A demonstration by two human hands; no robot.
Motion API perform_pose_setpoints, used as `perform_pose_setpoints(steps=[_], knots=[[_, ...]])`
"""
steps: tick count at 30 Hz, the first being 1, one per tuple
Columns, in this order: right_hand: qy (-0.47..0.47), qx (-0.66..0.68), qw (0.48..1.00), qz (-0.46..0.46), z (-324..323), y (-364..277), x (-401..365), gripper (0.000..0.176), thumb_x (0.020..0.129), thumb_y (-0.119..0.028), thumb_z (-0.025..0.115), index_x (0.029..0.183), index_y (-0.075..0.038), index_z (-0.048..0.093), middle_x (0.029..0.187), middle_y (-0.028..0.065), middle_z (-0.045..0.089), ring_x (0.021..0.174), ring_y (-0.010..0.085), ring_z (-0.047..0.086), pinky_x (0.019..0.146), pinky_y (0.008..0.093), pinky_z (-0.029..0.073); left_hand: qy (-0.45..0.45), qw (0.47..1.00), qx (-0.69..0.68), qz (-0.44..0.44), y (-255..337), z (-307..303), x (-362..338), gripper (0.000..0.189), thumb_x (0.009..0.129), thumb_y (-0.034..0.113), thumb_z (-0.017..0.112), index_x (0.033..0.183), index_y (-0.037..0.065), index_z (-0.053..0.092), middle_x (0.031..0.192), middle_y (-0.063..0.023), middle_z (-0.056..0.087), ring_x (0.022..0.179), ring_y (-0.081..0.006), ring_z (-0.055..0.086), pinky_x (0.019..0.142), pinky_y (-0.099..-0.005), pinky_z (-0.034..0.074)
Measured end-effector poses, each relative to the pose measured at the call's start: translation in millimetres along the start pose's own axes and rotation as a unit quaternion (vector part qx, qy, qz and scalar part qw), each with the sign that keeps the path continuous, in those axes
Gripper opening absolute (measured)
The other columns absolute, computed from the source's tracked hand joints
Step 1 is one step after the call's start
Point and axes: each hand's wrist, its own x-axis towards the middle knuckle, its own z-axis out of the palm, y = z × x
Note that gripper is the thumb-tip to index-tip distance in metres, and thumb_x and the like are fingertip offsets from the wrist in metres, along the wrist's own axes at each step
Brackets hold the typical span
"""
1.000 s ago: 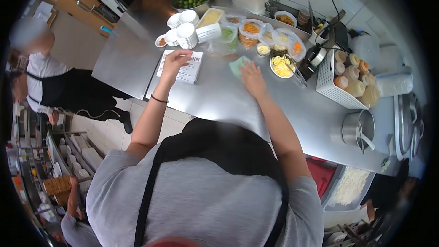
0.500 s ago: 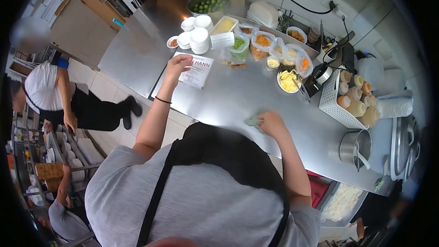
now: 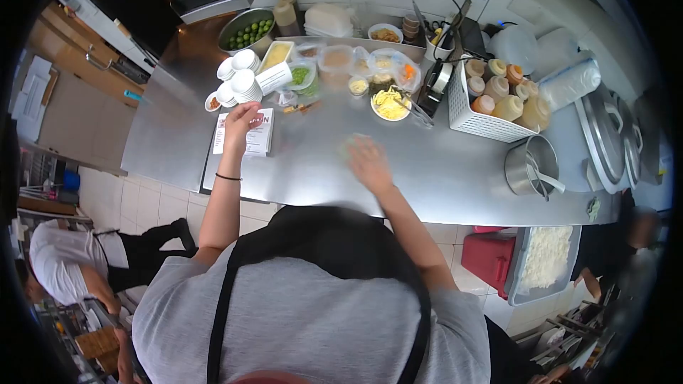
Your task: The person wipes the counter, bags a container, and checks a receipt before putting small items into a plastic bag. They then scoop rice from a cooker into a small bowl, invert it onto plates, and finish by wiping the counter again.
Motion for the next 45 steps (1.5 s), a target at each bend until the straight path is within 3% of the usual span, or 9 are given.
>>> perform_pose_setpoints(steps=[15,19,22,27,33,37,40,41,45], knots=[[0.194,-0.187,0.836,0.478,-118,209,-325,0.034,0.089,-0.019,0.043,0.118,-0.006,0.052,0.119,0.0200,0.051,0.111,0.0365,0.046,0.094,0.0401,0.036,0.002,0.999,-0.037,0.010,2,4,13,0.019,0.083,0.015,0.058,0.096,0.001,0.061,0.090,-0.0052,0.062,0.076,-0.0128,0.060,0.064,-0.0233,0.047],[0.222,-0.077,0.643,0.729,-155,220,-375,0.035,0.087,-0.026,0.046,0.110,-0.001,0.057,0.100,0.0176,0.062,0.092,0.0354,0.058,0.081,0.0398,0.044,0.033,0.999,-0.028,0.018,5,-22,15,0.018,0.082,0.015,0.059,0.094,0.001,0.060,0.092,-0.0057,0.061,0.077,-0.0131,0.059,0.065,-0.0242,0.047],[0.342,-0.086,0.694,0.627,-162,232,-357,0.039,0.088,-0.029,0.046,0.111,0.000,0.056,0.105,0.0184,0.060,0.095,0.0349,0.057,0.083,0.0379,0.044,0.058,0.998,-0.036,0.013,9,-36,13,0.019,0.081,0.015,0.058,0.095,0.001,0.059,0.091,-0.0058,0.061,0.078,-0.0133,0.059,0.066,-0.0241,0.047],[0.148,-0.111,0.884,0.430,-101,242,-263,0.035,0.079,-0.020,0.057,0.109,-0.001,0.057,0.105,0.0196,0.058,0.104,0.0342,0.051,0.090,0.0385,0.039,0.055,0.998,-0.040,0.019,17,-26,16,0.018,0.081,0.014,0.059,0.093,0.002,0.061,0.088,-0.0048,0.062,0.077,-0.0129,0.058,0.067,-0.0241,0.046],[0.038,0.144,0.917,0.370,-83,115,-83,0.024,0.071,-0.005,0.060,0.095,-0.002,0.064,0.092,0.0181,0.062,0.086,0.0304,0.061,0.075,0.0351,0.047,-0.061,0.994,0.030,0.080,6,32,1,0.019,0.084,0.018,0.057,0.094,0.002,0.061,0.085,-0.0040,0.061,0.075,-0.0108,0.057,0.068,-0.0234,0.045],[0.008,0.144,0.987,0.076,-127,81,-18,0.033,0.068,-0.016,0.070,0.100,-0.006,0.064,0.104,0.0151,0.060,0.093,0.0296,0.058,0.081,0.0352,0.046,-0.103,0.991,0.040,0.072,-12,55,-4,0.018,0.084,0.015,0.057,0.094,0.001,0.060,0.084,-0.0033,0.061,0.074,-0.0102,0.057,0.065,-0.0228,0.046],[0.104,0.075,0.991,0.048,-200,139,26,0.024,0.070,-0.012,0.066,0.091,-0.002,0.060,0.098,0.0142,0.060,0.091,0.0294,0.057,0.078,0.0374,0.046,-0.108,0.990,0.067,0.063,-7,62,-17,0.017,0.084,0.014,0.057,0.095,0.001,0.060,0.084,-0.0038,0.062,0.073,-0.0107,0.057,0.064,-0.0228,0.046],[0.154,0.130,0.960,0.195,-212,195,45,0.021,0.070,-0.007,0.063,0.088,0.000,0.057,0.092,0.0153,0.060,0.087,0.0304,0.057,0.073,0.0380,0.046,-0.108,0.990,0.070,0.059,-7,60,-19,0.017,0.084,0.015,0.057,0.095,0.001,0.061,0.084,-0.0038,0.062,0.073,-0.0108,0.057,0.064,-0.0229,0.046],[0.270,-0.399,0.844,0.237,-384,296,61,0.036,0.072,-0.026,0.066,0.103,-0.008,0.060,0.110,0.0193,0.055,0.102,0.0313,0.053,0.085,0.0373,0.043,-0.081,0.992,0.083,0.046,-16,46,-23,0.017,0.084,0.015,0.057,0.095,0.003,0.061,0.085,-0.0034,0.062,0.072,-0.0104,0.057,0.064,-0.0228,0.046]])
